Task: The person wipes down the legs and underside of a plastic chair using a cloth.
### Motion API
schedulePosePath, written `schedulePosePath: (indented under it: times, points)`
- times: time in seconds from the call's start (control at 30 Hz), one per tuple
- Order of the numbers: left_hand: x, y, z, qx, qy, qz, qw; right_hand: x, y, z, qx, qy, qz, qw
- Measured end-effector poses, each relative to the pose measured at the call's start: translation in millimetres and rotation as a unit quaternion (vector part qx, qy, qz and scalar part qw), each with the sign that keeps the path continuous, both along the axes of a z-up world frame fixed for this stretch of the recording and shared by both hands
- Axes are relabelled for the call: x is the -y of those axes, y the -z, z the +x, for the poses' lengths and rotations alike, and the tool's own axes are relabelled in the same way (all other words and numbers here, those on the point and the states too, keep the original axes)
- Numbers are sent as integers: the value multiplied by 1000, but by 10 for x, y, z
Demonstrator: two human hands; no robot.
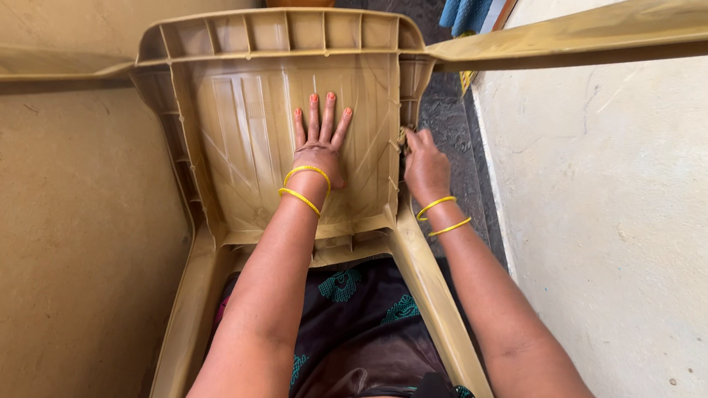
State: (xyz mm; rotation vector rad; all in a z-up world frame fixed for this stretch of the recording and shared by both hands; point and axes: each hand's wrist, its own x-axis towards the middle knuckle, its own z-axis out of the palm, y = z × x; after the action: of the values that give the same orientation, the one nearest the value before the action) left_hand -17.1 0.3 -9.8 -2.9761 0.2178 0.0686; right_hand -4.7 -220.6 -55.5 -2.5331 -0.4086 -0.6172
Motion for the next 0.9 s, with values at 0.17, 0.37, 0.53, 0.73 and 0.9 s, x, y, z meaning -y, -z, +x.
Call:
schedulePosePath:
  times: [0.17,0.37,0.53,0.73,0.9]
  points:
    - [-76,-110,29,-49,-3,-25,998,40,339,-216,-47,45,-130,989]
    - [60,412,-123,56,11,-293,955,189,56,-565,-215,14,-135,967]
    - [368,1257,-230,4,61,-707,705,-37,-755,-792,-132,-52,-75,987]
    - [-113,1197,-262,-44,-11,-836,547,-236,-1269,-940,-215,-84,58,971]
    - [-737,581,-450,38,-117,-840,528,-248,-1256,-761,-185,-41,84,978]
